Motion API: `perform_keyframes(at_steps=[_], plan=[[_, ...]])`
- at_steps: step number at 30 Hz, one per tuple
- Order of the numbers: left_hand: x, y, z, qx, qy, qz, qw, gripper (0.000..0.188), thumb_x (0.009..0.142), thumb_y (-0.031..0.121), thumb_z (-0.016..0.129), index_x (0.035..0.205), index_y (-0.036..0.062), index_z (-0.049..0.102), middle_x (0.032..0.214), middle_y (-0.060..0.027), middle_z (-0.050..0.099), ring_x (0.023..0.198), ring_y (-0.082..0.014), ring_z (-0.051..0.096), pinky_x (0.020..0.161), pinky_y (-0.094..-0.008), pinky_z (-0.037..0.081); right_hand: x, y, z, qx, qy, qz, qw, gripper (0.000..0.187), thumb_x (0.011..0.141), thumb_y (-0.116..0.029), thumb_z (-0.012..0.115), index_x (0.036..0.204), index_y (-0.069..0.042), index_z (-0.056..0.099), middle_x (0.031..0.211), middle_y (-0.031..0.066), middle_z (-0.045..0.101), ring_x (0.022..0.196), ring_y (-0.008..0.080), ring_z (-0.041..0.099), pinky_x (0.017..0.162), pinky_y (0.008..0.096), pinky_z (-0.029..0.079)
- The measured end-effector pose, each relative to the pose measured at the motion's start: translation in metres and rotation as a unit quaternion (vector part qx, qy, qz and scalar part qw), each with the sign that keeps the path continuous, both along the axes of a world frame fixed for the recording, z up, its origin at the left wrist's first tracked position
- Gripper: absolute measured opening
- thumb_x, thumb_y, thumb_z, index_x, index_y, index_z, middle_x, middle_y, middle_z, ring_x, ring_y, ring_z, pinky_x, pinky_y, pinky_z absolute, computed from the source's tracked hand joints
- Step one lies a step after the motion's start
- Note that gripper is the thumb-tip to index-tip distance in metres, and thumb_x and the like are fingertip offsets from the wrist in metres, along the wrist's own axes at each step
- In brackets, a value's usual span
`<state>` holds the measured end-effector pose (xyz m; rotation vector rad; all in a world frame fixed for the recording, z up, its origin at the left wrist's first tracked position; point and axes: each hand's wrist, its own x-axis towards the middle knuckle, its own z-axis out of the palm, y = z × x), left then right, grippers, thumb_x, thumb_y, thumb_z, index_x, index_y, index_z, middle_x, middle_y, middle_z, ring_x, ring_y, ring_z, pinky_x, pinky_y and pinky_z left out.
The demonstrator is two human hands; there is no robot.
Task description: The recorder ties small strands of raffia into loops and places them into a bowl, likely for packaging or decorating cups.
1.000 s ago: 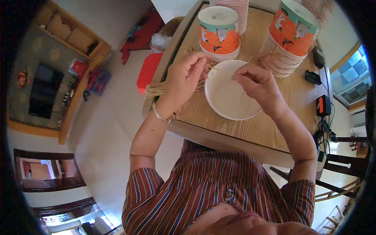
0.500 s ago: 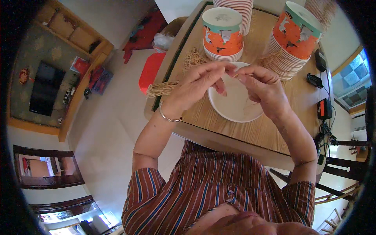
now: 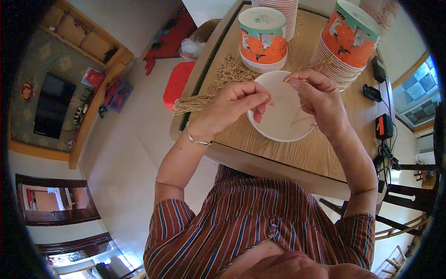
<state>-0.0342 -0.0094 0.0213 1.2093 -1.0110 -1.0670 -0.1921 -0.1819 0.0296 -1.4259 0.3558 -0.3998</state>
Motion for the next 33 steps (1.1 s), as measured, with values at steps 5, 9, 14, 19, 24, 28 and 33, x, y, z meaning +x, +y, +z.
perform_keyframes(at_steps=[5, 9, 14, 19, 24, 28, 33], plan=[[-0.005, -0.001, 0.005, 0.011, 0.015, 0.002, 1.000, 0.022, 0.099, 0.020, 0.055, 0.101, -0.0010, 0.062, 0.086, -0.0014, 0.061, 0.073, -0.0084, 0.059, 0.067, -0.0229, 0.050, 0.003, 0.009, 0.005, -0.007, 0.015, -0.028, 0.999, 0.011, 0.092, -0.017, 0.064, 0.097, -0.008, 0.069, 0.061, -0.0100, 0.043, 0.049, 0.0004, 0.030, 0.044, 0.0200, 0.022], [-0.008, -0.004, 0.005, 0.013, -0.007, -0.008, 1.000, 0.017, 0.096, 0.016, 0.059, 0.101, -0.0005, 0.060, 0.086, -0.0007, 0.061, 0.072, -0.0082, 0.060, 0.067, -0.0217, 0.049, 0.005, 0.009, 0.001, 0.010, -0.009, -0.016, 1.000, 0.011, 0.092, -0.017, 0.064, 0.097, -0.009, 0.069, 0.061, -0.0101, 0.043, 0.049, 0.0003, 0.030, 0.044, 0.0200, 0.022], [-0.007, -0.001, -0.001, 0.009, -0.014, 0.017, 1.000, 0.011, 0.092, 0.009, 0.064, 0.097, 0.0017, 0.058, 0.084, 0.0007, 0.060, 0.071, -0.0070, 0.059, 0.066, -0.0211, 0.049, 0.002, 0.007, 0.004, 0.006, -0.001, -0.001, 1.000, 0.013, 0.090, -0.022, 0.068, 0.097, -0.012, 0.072, 0.076, -0.0067, 0.064, 0.056, -0.0003, 0.044, 0.047, 0.0173, 0.034], [-0.001, 0.004, 0.005, 0.011, -0.096, 0.077, 0.992, 0.009, 0.091, 0.009, 0.065, 0.094, 0.0029, 0.059, 0.082, 0.0022, 0.059, 0.071, -0.0059, 0.059, 0.063, -0.0214, 0.048, 0.004, -0.006, -0.012, -0.243, 0.014, 0.031, 0.969, 0.014, 0.093, -0.013, 0.061, 0.102, -0.005, 0.068, 0.070, -0.0063, 0.051, 0.053, 0.0024, 0.041, 0.045, 0.0220, 0.033], [-0.004, 0.000, 0.016, 0.010, -0.422, 0.133, 0.897, 0.009, 0.087, 0.005, 0.066, 0.093, 0.0027, 0.059, 0.080, -0.0029, 0.061, 0.070, -0.0095, 0.061, 0.064, -0.0265, 0.050, -0.007, 0.010, 0.009, -0.445, 0.006, -0.025, 0.895, 0.027, 0.090, -0.009, 0.061, 0.116, 0.000, 0.058, 0.111, 0.0082, 0.061, 0.072, 0.0135, 0.061, 0.061, 0.0293, 0.050], [-0.014, -0.008, 0.020, -0.013, -0.453, 0.118, 0.883, 0.011, 0.084, 0.004, 0.067, 0.091, 0.0014, 0.058, 0.081, -0.0075, 0.058, 0.070, -0.0139, 0.063, 0.063, -0.0287, 0.050, 0.002, 0.023, 0.011, -0.141, 0.025, 0.081, 0.986, 0.032, 0.090, -0.004, 0.061, 0.120, 0.001, 0.053, 0.103, 0.0129, 0.064, 0.067, 0.0139, 0.064, 0.054, 0.0266, 0.051], [-0.020, -0.012, 0.022, -0.056, -0.524, 0.126, 0.841, 0.011, 0.082, 0.000, 0.066, 0.087, 0.0008, 0.056, 0.082, -0.0097, 0.056, 0.069, -0.0196, 0.063, 0.062, -0.0318, 0.051, 0.005, 0.016, -0.006, -0.082, 0.055, 0.125, 0.987, 0.024, 0.091, -0.004, 0.058, 0.115, -0.001, 0.054, 0.082, 0.0041, 0.064, 0.061, 0.0079, 0.058, 0.055, 0.0226, 0.050]])
